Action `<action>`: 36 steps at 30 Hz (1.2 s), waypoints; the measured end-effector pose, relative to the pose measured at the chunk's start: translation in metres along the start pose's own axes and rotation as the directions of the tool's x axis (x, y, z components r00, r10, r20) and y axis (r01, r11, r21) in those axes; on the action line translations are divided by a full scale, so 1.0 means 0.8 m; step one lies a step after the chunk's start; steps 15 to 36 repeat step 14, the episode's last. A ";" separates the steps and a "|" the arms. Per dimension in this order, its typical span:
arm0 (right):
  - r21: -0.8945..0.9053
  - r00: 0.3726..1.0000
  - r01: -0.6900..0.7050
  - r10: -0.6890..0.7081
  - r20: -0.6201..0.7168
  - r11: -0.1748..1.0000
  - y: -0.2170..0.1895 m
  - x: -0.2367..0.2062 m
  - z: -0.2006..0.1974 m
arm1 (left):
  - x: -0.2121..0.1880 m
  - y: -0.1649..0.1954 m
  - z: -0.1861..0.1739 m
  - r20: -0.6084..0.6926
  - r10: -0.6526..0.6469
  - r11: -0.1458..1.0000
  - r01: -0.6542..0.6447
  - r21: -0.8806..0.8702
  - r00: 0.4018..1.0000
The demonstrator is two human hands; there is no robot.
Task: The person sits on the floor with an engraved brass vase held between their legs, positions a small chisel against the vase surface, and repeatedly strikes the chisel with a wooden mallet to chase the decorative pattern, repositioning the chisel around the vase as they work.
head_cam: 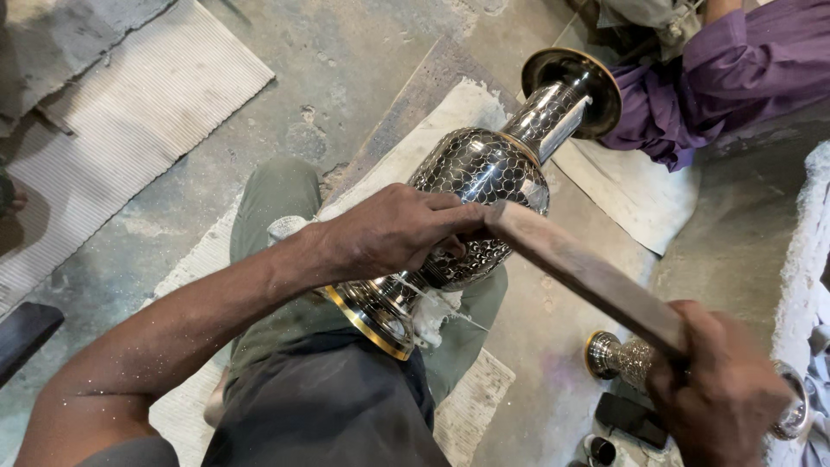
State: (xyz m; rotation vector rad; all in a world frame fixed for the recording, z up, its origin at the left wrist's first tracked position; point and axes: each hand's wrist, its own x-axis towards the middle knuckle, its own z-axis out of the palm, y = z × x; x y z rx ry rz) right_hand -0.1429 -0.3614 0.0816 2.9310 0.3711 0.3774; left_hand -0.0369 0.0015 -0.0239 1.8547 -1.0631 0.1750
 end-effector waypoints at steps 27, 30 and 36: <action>0.128 0.997 0.022 -0.012 -0.080 0.991 0.006 -0.007 0.003 | 0.004 0.009 -0.007 -0.009 0.031 0.998 -0.031 -0.056 0.999; 0.128 0.997 0.022 -0.012 -0.080 0.991 0.006 -0.007 0.003 | 0.004 0.009 -0.007 -0.009 0.031 0.998 -0.031 -0.056 0.999; 0.128 0.997 0.022 -0.012 -0.080 0.991 0.006 -0.007 0.003 | 0.004 0.009 -0.007 -0.009 0.031 0.998 -0.031 -0.056 0.999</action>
